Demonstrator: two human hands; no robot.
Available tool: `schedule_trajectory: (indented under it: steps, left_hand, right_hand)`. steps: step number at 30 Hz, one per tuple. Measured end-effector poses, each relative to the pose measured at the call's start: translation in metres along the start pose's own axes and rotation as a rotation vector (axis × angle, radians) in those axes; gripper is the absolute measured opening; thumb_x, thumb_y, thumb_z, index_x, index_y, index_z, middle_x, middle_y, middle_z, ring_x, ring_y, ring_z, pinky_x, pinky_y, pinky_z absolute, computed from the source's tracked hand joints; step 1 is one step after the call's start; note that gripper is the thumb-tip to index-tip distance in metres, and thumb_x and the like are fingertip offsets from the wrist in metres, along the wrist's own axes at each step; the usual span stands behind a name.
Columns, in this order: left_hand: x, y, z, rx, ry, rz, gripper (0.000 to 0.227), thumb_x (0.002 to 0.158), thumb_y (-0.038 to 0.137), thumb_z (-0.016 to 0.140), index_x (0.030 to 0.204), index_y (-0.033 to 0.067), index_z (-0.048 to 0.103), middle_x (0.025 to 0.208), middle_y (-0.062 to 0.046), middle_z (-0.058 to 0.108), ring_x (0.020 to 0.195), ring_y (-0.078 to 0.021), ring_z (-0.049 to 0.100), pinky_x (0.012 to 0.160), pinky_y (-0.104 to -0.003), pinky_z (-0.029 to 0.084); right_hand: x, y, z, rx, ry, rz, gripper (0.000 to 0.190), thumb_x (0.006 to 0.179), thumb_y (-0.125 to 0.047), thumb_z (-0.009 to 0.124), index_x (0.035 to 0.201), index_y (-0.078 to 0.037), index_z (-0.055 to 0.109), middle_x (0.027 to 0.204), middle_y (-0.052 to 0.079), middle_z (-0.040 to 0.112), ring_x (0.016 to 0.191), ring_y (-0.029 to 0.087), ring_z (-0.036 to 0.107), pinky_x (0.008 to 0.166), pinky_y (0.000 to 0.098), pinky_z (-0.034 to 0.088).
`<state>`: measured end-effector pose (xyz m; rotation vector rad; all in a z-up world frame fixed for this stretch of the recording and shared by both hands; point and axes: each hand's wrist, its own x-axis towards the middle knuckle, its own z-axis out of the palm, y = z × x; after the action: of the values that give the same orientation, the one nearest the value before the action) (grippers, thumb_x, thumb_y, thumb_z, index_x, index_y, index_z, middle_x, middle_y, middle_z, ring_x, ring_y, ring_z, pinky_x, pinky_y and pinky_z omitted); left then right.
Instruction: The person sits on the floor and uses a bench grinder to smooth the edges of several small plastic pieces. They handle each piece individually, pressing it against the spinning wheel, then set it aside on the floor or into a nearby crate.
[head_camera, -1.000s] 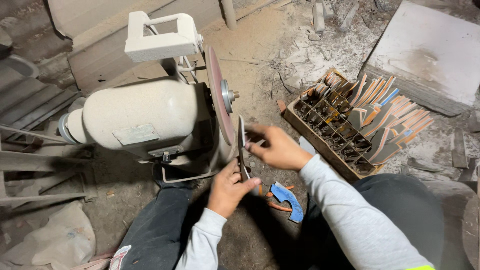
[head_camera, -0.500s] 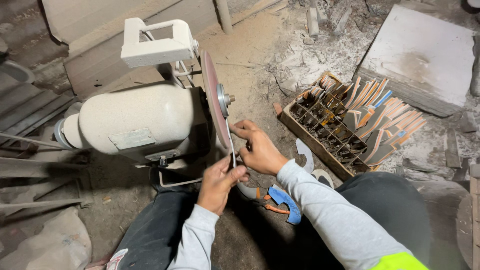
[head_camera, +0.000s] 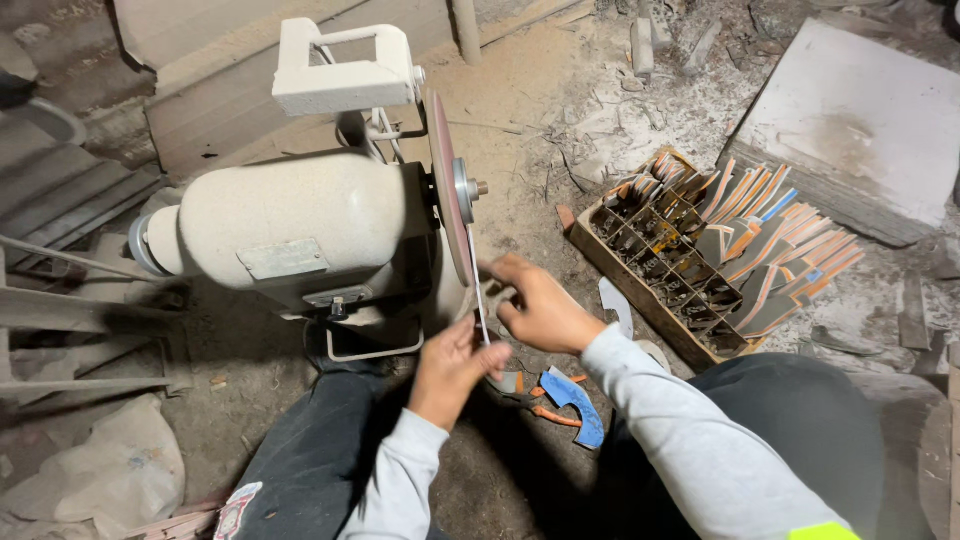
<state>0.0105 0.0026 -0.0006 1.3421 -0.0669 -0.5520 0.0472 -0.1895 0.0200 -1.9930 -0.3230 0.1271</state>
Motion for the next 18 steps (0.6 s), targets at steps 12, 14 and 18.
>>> schedule_trajectory:
  steps: [12, 14, 18]
  left_hand:
    - [0.001, 0.003, 0.0, -0.079, 0.006, -0.044, 0.056, 0.089, 0.024, 0.079, 0.13, -0.0094, 0.061, 0.089, -0.006, 0.066, 0.078, -0.0138, 0.064, 0.069, -0.028, 0.055]
    - [-0.016, -0.009, 0.006, 0.026, 0.012, -0.004, 0.06, 0.09, 0.024, 0.08, 0.137, -0.0098, 0.063, 0.09, -0.011, 0.066, 0.077, -0.016, 0.064, 0.07, -0.03, 0.057]
    - [-0.048, -0.026, 0.026, 0.188, 0.104, -0.103, 0.091, 0.076, 0.014, 0.087, 0.153, 0.0052, 0.039, 0.129, -0.01, 0.055, 0.105, -0.0165, 0.068, 0.089, -0.032, 0.059]
  right_hand:
    - [0.013, 0.009, 0.01, -0.118, 0.124, -0.108, 0.056, 0.074, 0.001, 0.059, 0.129, 0.005, 0.065, 0.117, 0.023, 0.065, 0.109, 0.039, 0.065, 0.099, 0.0429, 0.05]
    - [-0.005, 0.005, 0.01, -0.129, 0.12, -0.137, 0.054, 0.075, 0.0, 0.061, 0.128, 0.007, 0.065, 0.12, 0.024, 0.064, 0.113, 0.041, 0.063, 0.102, 0.0435, 0.048]
    - [-0.045, 0.008, -0.016, -0.023, -0.173, -0.063, 0.049, 0.075, 0.0, 0.059, 0.123, 0.005, 0.067, 0.126, 0.021, 0.069, 0.12, 0.033, 0.066, 0.107, 0.0375, 0.049]
